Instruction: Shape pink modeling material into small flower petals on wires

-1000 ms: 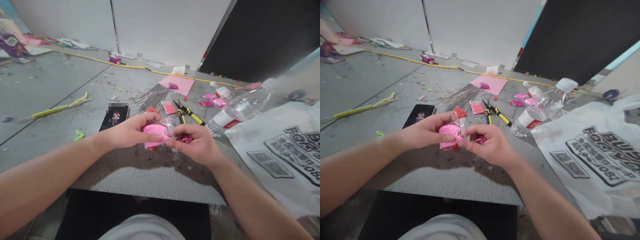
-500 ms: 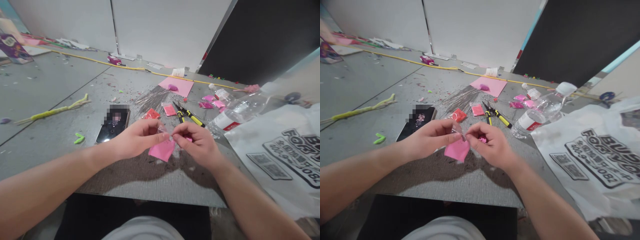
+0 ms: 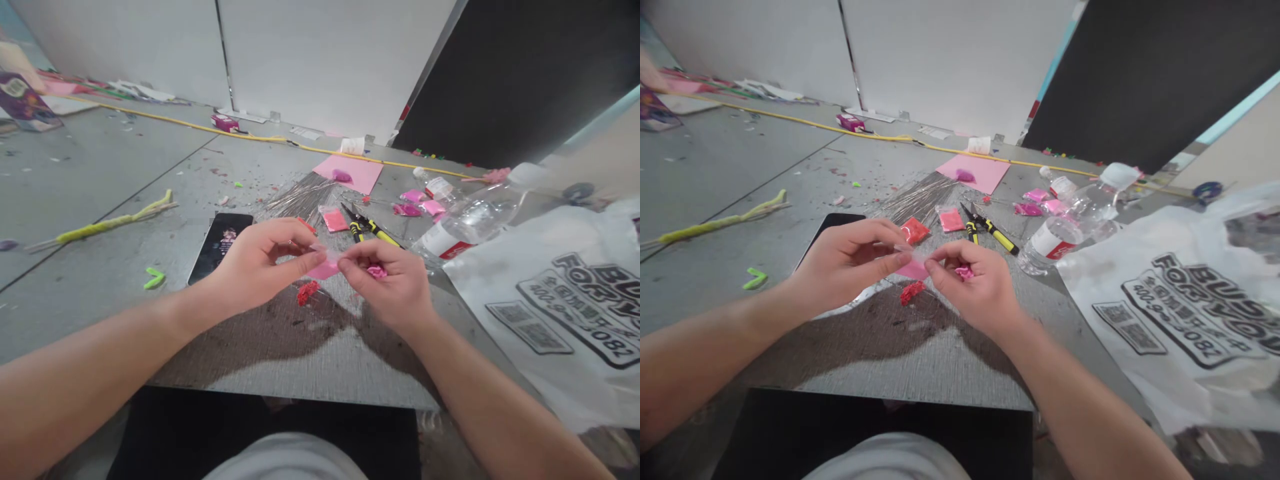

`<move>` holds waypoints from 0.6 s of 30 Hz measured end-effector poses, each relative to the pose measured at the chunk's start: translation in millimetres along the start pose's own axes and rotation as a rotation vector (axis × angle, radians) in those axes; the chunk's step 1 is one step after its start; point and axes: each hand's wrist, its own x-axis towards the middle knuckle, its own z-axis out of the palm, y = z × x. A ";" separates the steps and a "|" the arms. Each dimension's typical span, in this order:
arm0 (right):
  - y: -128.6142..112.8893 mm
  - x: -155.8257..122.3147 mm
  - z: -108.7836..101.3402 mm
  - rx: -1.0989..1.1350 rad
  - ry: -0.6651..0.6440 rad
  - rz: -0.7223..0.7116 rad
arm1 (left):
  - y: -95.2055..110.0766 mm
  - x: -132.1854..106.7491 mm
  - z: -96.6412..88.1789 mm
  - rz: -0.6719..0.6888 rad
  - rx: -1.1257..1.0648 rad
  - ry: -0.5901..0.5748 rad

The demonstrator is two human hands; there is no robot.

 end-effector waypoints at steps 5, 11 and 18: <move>1.3 1.5 -1.5 0.027 0.009 0.011 | -3.1 0.5 -0.9 -0.009 -0.062 0.030; 4.0 0.9 -2.4 0.054 -0.069 0.030 | -1.7 1.9 -1.8 -0.007 -0.091 0.060; 5.1 3.2 -2.1 0.018 -0.043 0.014 | -4.9 1.0 -3.2 -0.056 -0.061 0.066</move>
